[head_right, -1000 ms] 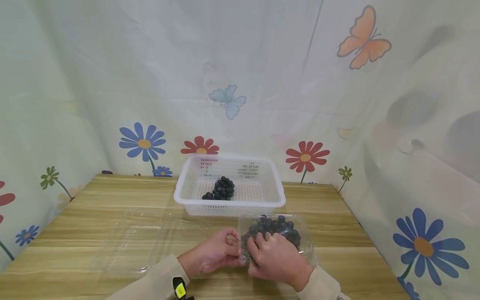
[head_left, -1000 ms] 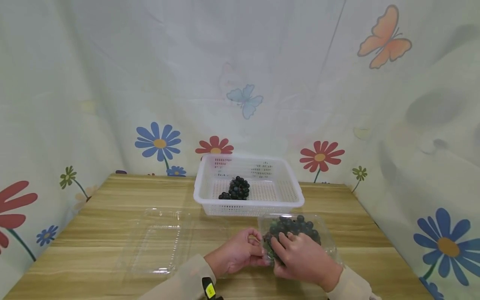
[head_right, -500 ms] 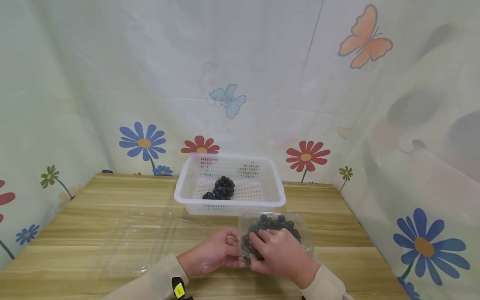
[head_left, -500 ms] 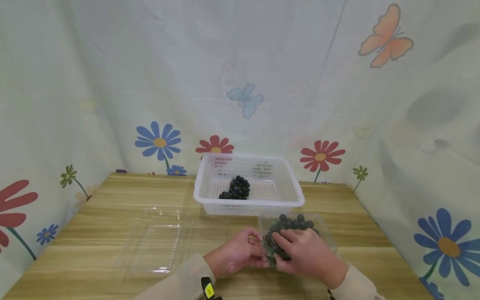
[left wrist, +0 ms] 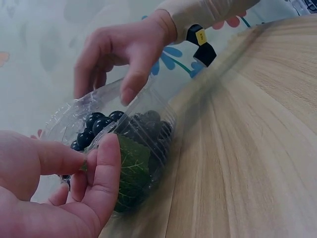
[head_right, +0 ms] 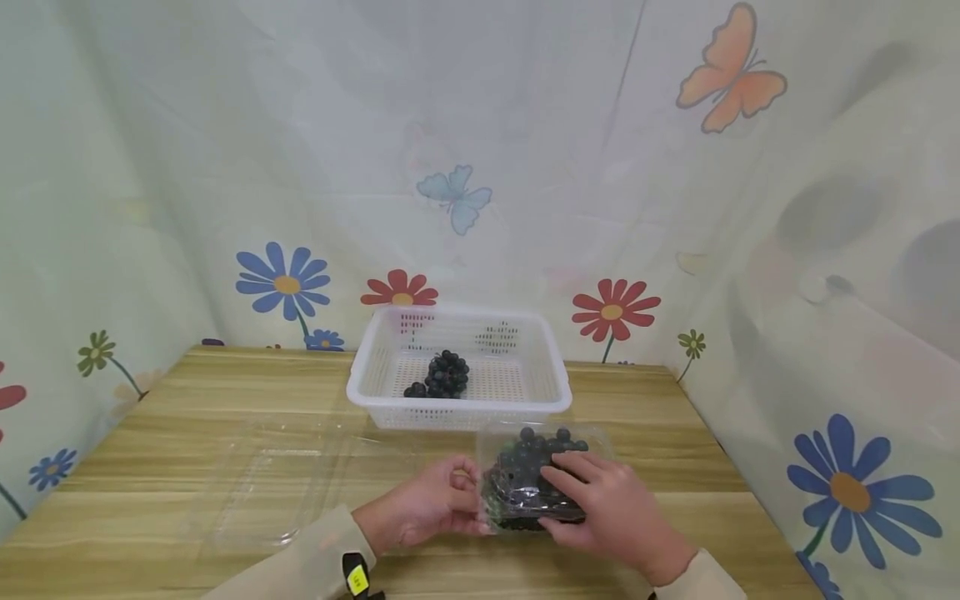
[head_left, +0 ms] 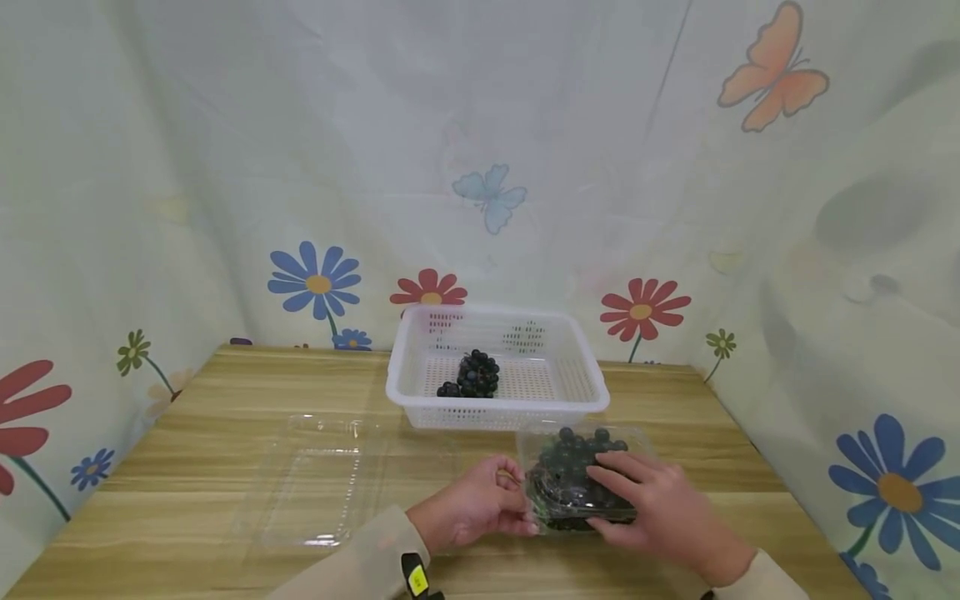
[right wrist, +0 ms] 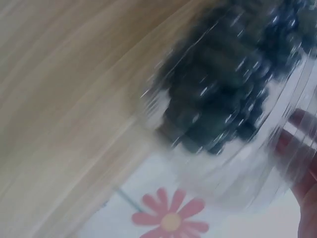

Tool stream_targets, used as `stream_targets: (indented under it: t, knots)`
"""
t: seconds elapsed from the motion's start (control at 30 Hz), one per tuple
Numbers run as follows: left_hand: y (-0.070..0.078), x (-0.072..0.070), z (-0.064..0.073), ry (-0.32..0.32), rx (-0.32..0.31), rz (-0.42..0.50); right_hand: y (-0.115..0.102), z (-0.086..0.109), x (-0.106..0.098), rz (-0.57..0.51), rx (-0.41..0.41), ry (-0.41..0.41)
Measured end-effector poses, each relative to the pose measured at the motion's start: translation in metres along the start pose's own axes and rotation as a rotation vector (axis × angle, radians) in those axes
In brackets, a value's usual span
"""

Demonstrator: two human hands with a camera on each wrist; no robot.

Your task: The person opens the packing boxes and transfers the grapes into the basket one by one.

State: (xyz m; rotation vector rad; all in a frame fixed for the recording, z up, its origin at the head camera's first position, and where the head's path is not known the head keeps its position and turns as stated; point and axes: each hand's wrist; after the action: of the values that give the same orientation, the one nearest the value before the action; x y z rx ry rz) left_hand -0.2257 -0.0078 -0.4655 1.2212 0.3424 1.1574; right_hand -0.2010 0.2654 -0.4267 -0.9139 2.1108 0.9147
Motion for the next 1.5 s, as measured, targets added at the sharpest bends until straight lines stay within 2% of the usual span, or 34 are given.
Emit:
stream_targets:
  t: [0.33,0.5,0.63,0.9,1.07,1.2,1.5]
  knots:
    - [0.002,-0.001,0.0,0.001,-0.015,-0.023,0.022,0.028,-0.013,-0.007,0.037,-0.068]
    - [0.004,0.0,0.0,-0.009,-0.016,-0.026,0.029,0.039,-0.022,-0.005,0.081,-0.137]
    - [0.005,-0.001,0.0,-0.018,-0.016,-0.026,0.031,0.041,-0.03,-0.03,0.106,-0.205]
    - [0.001,0.0,0.0,-0.008,0.008,-0.033,0.033,0.035,-0.039,-0.103,0.127,-0.372]
    - [-0.001,0.005,0.002,-0.019,0.017,-0.038,0.034,0.025,-0.042,-0.086,0.067,-0.453]
    - [-0.001,0.008,0.002,-0.005,0.028,-0.048,0.034,0.015,-0.044,-0.099,0.037,-0.501]
    - [0.0,0.008,0.003,-0.019,0.03,-0.04,0.039,0.001,-0.049,-0.187,0.095,-0.631]
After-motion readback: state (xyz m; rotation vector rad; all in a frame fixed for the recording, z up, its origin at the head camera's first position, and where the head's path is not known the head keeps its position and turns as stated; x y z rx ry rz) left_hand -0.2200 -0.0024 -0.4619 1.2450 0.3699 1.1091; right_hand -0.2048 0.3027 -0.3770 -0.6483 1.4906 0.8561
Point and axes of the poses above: each hand's wrist, its own z-axis away from the middle knuckle, its own x-axis out of the palm, y = z × x, and after that the axes turned 11 degrees about -x, right-handed
